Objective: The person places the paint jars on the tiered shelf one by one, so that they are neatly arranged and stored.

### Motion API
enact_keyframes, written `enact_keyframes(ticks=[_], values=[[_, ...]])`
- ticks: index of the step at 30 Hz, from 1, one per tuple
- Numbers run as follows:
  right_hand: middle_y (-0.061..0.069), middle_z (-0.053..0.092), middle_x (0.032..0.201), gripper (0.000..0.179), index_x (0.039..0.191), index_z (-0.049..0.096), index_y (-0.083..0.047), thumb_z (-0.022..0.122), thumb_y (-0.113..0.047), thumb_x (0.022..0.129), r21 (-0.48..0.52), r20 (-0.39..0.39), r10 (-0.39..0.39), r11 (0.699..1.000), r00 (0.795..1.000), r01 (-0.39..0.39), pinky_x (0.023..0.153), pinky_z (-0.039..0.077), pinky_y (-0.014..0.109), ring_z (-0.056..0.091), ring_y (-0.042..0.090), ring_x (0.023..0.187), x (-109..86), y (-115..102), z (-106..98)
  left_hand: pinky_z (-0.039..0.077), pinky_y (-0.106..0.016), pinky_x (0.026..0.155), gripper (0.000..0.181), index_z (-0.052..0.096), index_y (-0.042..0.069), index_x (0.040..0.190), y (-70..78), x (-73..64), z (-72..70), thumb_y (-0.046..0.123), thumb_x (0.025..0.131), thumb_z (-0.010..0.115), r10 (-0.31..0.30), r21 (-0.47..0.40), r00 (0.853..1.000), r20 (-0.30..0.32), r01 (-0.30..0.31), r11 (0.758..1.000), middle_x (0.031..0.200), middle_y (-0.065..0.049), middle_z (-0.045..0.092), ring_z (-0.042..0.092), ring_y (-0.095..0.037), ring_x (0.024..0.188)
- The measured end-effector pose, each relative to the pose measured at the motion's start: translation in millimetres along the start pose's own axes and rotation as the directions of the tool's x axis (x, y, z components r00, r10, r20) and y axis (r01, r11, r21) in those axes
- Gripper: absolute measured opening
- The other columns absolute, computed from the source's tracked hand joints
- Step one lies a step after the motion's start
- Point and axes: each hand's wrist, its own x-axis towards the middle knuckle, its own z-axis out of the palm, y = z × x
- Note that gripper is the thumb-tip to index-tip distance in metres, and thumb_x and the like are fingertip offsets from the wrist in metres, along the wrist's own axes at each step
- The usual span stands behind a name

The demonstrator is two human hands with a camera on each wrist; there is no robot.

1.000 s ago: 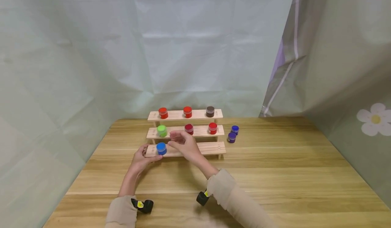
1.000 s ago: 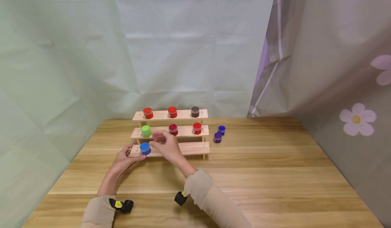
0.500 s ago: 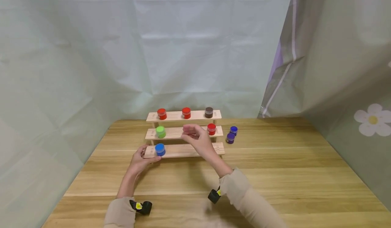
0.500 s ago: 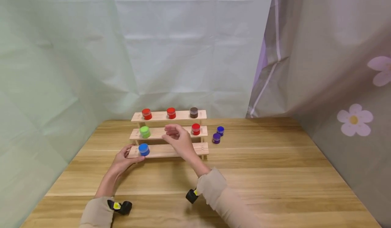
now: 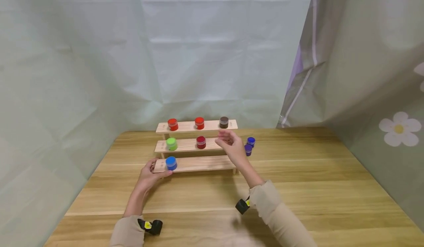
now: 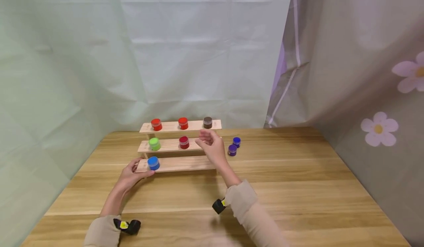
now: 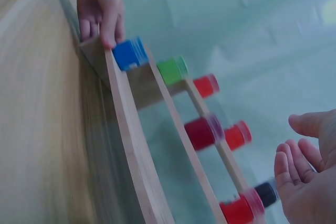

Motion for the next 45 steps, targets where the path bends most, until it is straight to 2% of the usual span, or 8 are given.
enact_keyframes(ticks=[11, 17, 25, 27, 32, 36, 40, 45], values=[[0.026, 0.062, 0.122, 0.039, 0.127, 0.056, 0.003, 0.066, -0.007, 0.091, 0.020, -0.113, 0.010, 1.000, 0.994, -0.008, 0.082, 0.047, 0.010, 0.058, 0.001, 0.091, 10.3, 10, -37, 0.033, -0.053, 0.114, 0.097, 0.015, -0.002, 0.153, -0.1, -0.7, -0.2, 0.021, 0.082, 0.078, -0.003, 0.016, 1.000, 0.001, 0.003, 1.000, 0.151, -0.028, 0.029, 0.033, -0.040, 0.135], [0.026, 0.061, 0.123, 0.039, 0.128, 0.054, 0.004, 0.065, -0.006, 0.092, 0.029, -0.214, 0.099, 0.995, 0.972, -0.095, 0.079, 0.048, 0.007, 0.056, -0.004, 0.087, 17.2, 27, -60, 0.033, -0.053, 0.114, 0.098, 0.014, -0.001, 0.153, 0.0, -0.7, -0.9, 0.021, 0.082, 0.078, -0.006, 0.012, 1.000, 0.001, 0.006, 1.000, 0.151, -0.028, 0.028, 0.033, -0.040, 0.135], [0.022, 0.061, 0.127, 0.041, 0.129, 0.053, 0.003, 0.065, -0.008, 0.092, 0.024, -0.274, 0.229, 0.973, 0.934, -0.231, 0.078, 0.045, 0.005, 0.054, -0.006, 0.087, 19.8, 56, -88, 0.039, -0.042, 0.105, 0.094, 0.019, -0.002, 0.152, 0.1, -1.5, -0.4, 0.018, 0.081, 0.079, 0.018, 0.022, 1.000, -0.005, -0.018, 1.000, 0.148, -0.026, 0.035, 0.039, -0.037, 0.132], [0.024, 0.059, 0.130, 0.041, 0.129, 0.054, 0.003, 0.065, -0.008, 0.092, 0.026, -0.281, 0.247, 0.968, 0.927, -0.250, 0.077, 0.045, 0.005, 0.054, -0.004, 0.089, 19.2, 60, -91, 0.040, -0.042, 0.105, 0.095, 0.019, -0.002, 0.152, -0.1, -1.6, -0.6, 0.017, 0.081, 0.079, 0.020, 0.021, 1.000, -0.006, -0.020, 1.000, 0.148, -0.026, 0.036, 0.040, -0.037, 0.132], [0.025, 0.058, 0.131, 0.043, 0.131, 0.052, 0.006, 0.064, -0.008, 0.092, -0.005, -0.277, 0.256, 0.963, 0.926, -0.268, 0.077, 0.044, 0.004, 0.053, -0.001, 0.092, 17.1, 68, -94, 0.036, -0.048, 0.111, 0.096, 0.018, -0.001, 0.152, 0.1, -1.6, -0.8, 0.018, 0.081, 0.079, 0.012, 0.011, 1.000, -0.007, -0.012, 1.000, 0.149, -0.026, 0.034, 0.037, -0.038, 0.135], [0.027, 0.058, 0.130, 0.043, 0.130, 0.053, 0.007, 0.065, -0.006, 0.091, -0.021, -0.253, 0.273, 0.958, 0.928, -0.287, 0.083, 0.048, 0.011, 0.055, 0.002, 0.093, 16.3, 76, -94, 0.034, -0.051, 0.113, 0.096, 0.018, -0.001, 0.152, -0.3, -2.1, -0.9, 0.018, 0.081, 0.079, 0.005, 0.006, 1.000, -0.011, -0.005, 1.000, 0.150, -0.027, 0.032, 0.035, -0.039, 0.136], [0.027, 0.055, 0.133, 0.045, 0.131, 0.052, 0.006, 0.065, -0.004, 0.090, -0.017, -0.204, 0.319, 0.944, 0.926, -0.329, 0.091, 0.051, 0.023, 0.058, 0.015, 0.105, 16.8, 85, -94, 0.032, -0.053, 0.115, 0.096, 0.018, -0.001, 0.152, 0.1, -2.5, -0.6, 0.018, 0.081, 0.079, -0.002, 0.003, 1.000, -0.012, 0.002, 1.000, 0.151, -0.027, 0.031, 0.034, -0.039, 0.137], [0.027, 0.051, 0.138, 0.048, 0.134, 0.049, 0.006, 0.066, -0.005, 0.090, -0.011, -0.173, 0.354, 0.932, 0.919, -0.362, 0.099, 0.049, 0.031, 0.052, 0.032, 0.123, 17.1, 92, -94, 0.032, -0.052, 0.114, 0.095, 0.018, 0.000, 0.152, 0.9, -2.4, 0.0, 0.019, 0.081, 0.079, 0.001, 0.003, 1.000, -0.010, -0.001, 1.000, 0.151, -0.027, 0.031, 0.034, -0.039, 0.136]])
